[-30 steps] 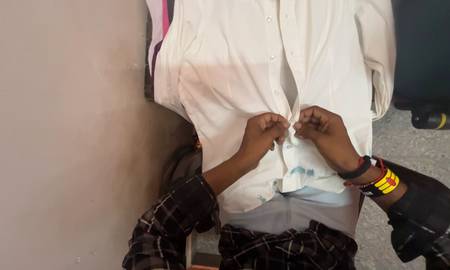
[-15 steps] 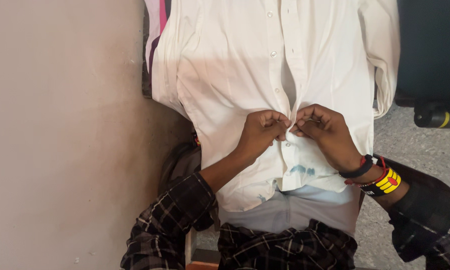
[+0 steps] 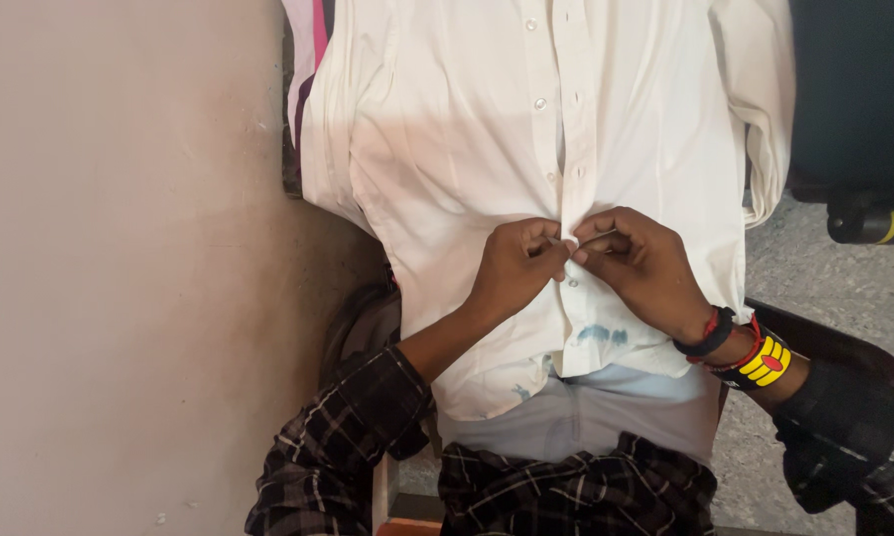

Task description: The person folds a teal shirt and places it into a suitcase, and then buttons a white shirt while it rests on their lap.

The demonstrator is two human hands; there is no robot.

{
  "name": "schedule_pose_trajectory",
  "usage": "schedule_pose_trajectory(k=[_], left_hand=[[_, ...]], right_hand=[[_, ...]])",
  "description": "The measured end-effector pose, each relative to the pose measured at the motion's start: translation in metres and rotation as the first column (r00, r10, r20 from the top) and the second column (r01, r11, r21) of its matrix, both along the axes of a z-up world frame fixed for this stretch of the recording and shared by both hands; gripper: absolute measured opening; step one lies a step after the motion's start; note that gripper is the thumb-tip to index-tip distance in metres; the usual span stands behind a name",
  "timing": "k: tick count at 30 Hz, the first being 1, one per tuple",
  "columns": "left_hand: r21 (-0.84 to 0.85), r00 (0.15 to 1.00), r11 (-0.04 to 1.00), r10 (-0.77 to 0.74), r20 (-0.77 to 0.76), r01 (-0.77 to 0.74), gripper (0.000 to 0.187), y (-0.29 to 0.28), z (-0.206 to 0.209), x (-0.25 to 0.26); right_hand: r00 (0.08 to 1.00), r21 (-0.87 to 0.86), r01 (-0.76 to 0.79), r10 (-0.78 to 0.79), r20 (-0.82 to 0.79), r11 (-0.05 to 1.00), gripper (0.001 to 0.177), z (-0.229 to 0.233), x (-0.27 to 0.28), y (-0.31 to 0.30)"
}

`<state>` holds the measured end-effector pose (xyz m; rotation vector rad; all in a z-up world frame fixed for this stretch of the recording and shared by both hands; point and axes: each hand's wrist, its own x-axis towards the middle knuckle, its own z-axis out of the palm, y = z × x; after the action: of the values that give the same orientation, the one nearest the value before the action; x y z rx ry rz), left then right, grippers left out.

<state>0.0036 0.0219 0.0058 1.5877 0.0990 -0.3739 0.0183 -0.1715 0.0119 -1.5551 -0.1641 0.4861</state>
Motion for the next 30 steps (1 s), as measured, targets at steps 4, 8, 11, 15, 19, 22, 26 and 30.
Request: schedule_pose_trajectory(k=[4,8,11,15,19,22,26,30], left_hand=[[0.056,0.998,0.998,0.010,0.061,-0.014,0.016,-0.001,-0.001,-0.002],[0.108,0.999,0.994,0.002,0.043,-0.007,0.016,-0.001,-0.003,-0.003],[0.070,0.999,0.998,-0.011,0.051,0.007,0.017,-0.002,-0.004,-0.002],[0.124,0.999,0.991,-0.043,-0.007,0.044,0.018,-0.001,-0.006,-0.001],[0.085,0.998,0.994,-0.064,0.010,0.063,0.021,0.000,-0.011,-0.002],[0.046,0.997,0.997,-0.070,0.022,0.069,0.021,-0.001,-0.012,-0.002],[0.083,0.996,0.993,-0.081,0.024,0.079,0.020,0.000,-0.007,-0.002],[0.310,0.975,0.948,-0.130,0.178,0.070,0.014,-0.002,0.000,-0.005]], right_hand=[[0.999,-0.007,-0.022,0.022,0.030,1.000,0.025,0.000,-0.001,0.001],[0.998,-0.043,-0.013,0.015,0.053,0.999,0.026,0.002,-0.001,0.001],[0.998,-0.085,-0.013,0.019,0.067,0.996,0.026,0.005,-0.001,0.001],[0.994,-0.167,0.002,0.017,0.112,0.986,0.024,0.012,0.000,0.003],[0.990,-0.225,0.014,0.019,0.141,0.974,0.021,0.016,-0.001,0.003],[0.985,-0.193,0.005,0.029,0.170,0.981,0.022,0.016,0.001,0.002],[0.988,-0.182,-0.022,0.049,0.144,0.983,0.025,0.017,0.002,-0.001],[0.975,-0.278,0.066,-0.003,0.220,0.958,0.025,0.020,0.004,0.003]])
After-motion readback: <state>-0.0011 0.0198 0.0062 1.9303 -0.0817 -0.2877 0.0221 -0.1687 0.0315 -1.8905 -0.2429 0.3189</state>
